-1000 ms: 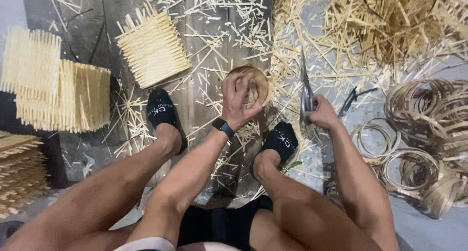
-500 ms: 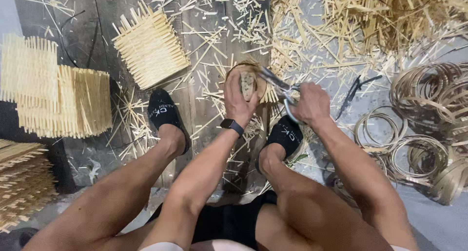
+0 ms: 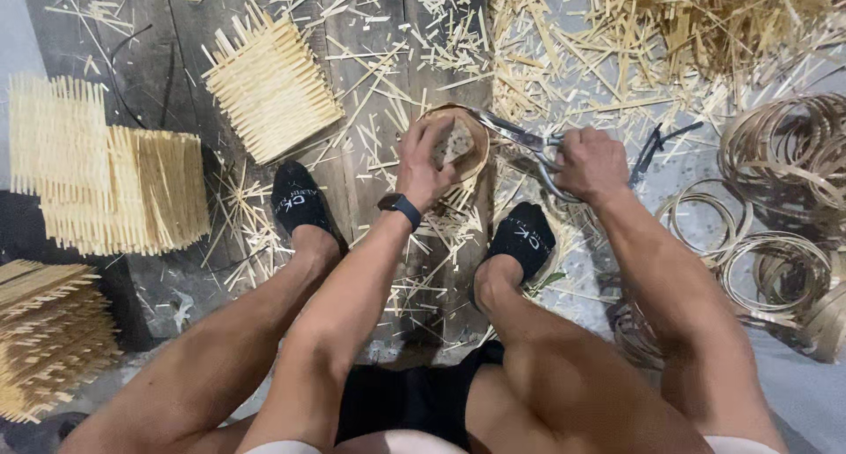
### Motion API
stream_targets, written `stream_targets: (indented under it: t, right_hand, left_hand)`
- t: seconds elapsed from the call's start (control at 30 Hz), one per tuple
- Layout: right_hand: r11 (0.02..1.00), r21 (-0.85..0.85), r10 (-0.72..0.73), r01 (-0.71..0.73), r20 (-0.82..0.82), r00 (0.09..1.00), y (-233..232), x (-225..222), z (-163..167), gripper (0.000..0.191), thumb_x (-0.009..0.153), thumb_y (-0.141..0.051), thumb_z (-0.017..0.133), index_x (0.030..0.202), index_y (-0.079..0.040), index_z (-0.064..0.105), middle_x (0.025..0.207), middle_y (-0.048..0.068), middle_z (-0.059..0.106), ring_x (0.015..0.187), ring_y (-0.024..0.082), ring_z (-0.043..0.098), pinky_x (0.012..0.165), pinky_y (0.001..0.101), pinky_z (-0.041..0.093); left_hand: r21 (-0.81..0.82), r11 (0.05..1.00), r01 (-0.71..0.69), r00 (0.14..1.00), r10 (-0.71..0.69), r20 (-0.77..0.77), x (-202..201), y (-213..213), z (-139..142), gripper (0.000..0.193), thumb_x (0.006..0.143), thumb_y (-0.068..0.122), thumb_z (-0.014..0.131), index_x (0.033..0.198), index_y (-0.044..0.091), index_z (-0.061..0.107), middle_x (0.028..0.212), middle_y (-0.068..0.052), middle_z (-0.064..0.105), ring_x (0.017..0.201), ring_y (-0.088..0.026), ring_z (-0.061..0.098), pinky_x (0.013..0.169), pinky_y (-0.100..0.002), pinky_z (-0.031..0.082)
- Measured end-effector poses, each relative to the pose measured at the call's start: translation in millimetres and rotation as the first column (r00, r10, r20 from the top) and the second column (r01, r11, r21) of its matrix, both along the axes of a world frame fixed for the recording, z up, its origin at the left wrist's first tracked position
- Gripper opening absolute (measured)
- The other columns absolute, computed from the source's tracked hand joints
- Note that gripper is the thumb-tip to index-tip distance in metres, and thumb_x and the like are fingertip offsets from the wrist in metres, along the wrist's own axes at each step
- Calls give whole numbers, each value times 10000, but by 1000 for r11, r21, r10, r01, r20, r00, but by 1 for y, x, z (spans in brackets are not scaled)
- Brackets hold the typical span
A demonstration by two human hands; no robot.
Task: The person sits on the floor assembling round bamboo steamer baskets. They press a woven bamboo mat into a wooden rim, trim excess slats with shears, tap the rim with a wooden block to seat the mat, and stack the finished baskets with a pile of completed ones.
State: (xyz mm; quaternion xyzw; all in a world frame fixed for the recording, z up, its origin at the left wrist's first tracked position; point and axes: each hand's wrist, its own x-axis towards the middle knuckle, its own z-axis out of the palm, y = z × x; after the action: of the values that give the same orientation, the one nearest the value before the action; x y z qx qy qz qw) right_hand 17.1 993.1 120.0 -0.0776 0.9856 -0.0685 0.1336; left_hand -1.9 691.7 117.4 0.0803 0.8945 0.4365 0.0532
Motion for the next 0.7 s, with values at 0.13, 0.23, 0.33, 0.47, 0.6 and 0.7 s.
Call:
stream_targets:
  t: [0.13, 0.23, 0.33, 0.47, 0.6, 0.7]
  right_hand:
    - [1000, 1, 15, -15, -109, 994, -7, -4, 0, 538, 712, -481, 780, 854, 27, 675, 834, 218, 642, 798, 368, 652, 714, 480, 534]
    - [997, 45, -74, 70, 116, 991, -12, -5, -5, 410, 810, -359, 732, 964, 17, 673, 923, 207, 651, 866, 362, 658, 795, 471, 541]
    - [1000, 3, -20, 19, 32, 999, -6, -3, -8, 340, 830, -310, 706, 1005, -19, 686, 948, 207, 648, 887, 357, 648, 755, 508, 524]
    - [1000, 12, -1, 1, -50, 999, -4, -4, -8, 413, 881, -405, 692, 981, -4, 671, 933, 209, 643, 900, 359, 643, 791, 499, 534]
    - [996, 83, 9, -16, 83, 997, -14, -15, -4, 464, 878, -444, 669, 980, 8, 658, 894, 192, 632, 850, 332, 648, 721, 458, 552]
    - [997, 81, -33, 15, 228, 973, -9, -19, 3, 578, 910, -593, 659, 988, -20, 661, 928, 181, 616, 850, 330, 621, 740, 483, 532]
  left_hand:
    - [-1, 995, 100, 994, -100, 38, -7, -7, 1, 737, 686, 17, 757, 1389, 163, 591, 1361, -129, 601, 1321, -366, 554, 1175, -449, 440]
    - [10, 990, 141, 990, -141, -13, -3, -5, 5, 781, 655, 52, 786, 1402, 193, 606, 1415, -202, 539, 1322, -423, 523, 1146, -494, 428]
    - [-94, 995, -12, 996, 4, -88, 7, 10, 8, 753, 668, 207, 899, 1373, 229, 636, 1421, -308, 441, 1292, -490, 474, 1087, -545, 413]
    - [-104, 984, -142, 988, 135, -70, 13, 31, 7, 746, 704, 364, 917, 1387, 234, 648, 1396, -273, 454, 1312, -469, 467, 1124, -556, 414]
    - [-82, 997, 2, 999, -5, -37, 8, 26, 8, 626, 733, 317, 853, 1342, 265, 719, 1433, -249, 472, 1354, -437, 469, 1167, -530, 428]
    - [-150, 989, 0, 989, -22, -148, 8, 18, 12, 568, 633, 313, 884, 1183, 243, 759, 1393, -275, 469, 1309, -484, 414, 1107, -585, 365]
